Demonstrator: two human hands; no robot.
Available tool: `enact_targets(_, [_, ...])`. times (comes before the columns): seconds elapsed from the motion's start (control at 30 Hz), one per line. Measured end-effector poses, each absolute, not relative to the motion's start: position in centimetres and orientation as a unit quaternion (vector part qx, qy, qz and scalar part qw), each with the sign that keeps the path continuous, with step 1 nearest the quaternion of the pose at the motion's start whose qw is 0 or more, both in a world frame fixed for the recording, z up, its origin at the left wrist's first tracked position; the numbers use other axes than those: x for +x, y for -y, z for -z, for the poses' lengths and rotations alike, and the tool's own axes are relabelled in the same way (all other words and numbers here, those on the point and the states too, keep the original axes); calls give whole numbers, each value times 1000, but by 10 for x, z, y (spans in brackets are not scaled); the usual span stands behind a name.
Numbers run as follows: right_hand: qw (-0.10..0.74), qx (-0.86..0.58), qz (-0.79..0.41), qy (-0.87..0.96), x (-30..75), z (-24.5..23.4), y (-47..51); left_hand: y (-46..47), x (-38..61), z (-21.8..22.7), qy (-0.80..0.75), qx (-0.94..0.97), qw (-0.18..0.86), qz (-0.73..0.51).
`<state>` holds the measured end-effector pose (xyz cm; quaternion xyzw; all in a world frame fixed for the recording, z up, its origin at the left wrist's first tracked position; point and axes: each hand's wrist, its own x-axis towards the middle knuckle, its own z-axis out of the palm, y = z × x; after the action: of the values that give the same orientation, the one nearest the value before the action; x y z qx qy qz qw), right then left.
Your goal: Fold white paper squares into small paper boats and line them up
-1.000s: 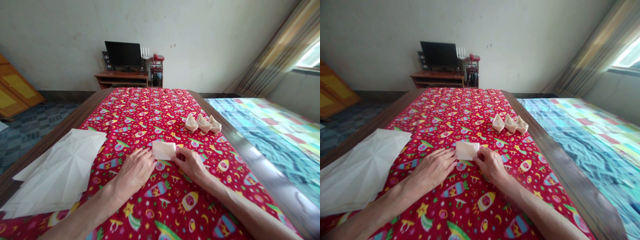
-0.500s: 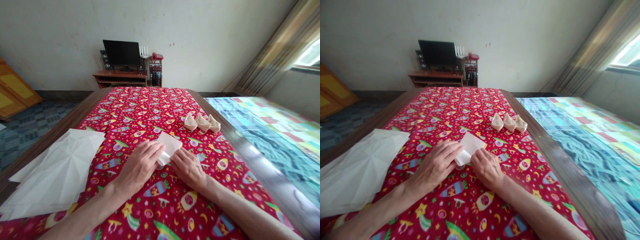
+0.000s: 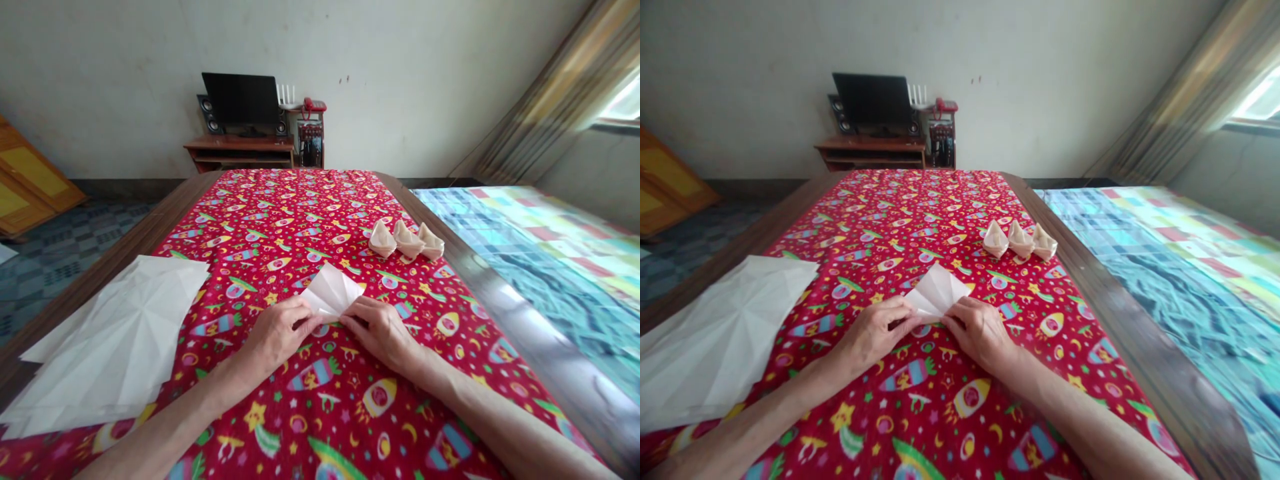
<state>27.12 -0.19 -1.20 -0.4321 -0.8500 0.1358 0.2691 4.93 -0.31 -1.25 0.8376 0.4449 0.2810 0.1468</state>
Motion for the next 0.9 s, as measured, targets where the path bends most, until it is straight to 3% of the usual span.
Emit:
enact_targets(0.27, [265,-460,-80,844,267,14,3,-5,56,10,-511,809,113,-266])
enact_targets(0.53, [205,-295,115,926,263,8,17,-6,58,10,-517,819,69,-241])
enact_targets(0.9, [165,-300,160,926,263,19,23,-5,58,8,-517,822,75,-227])
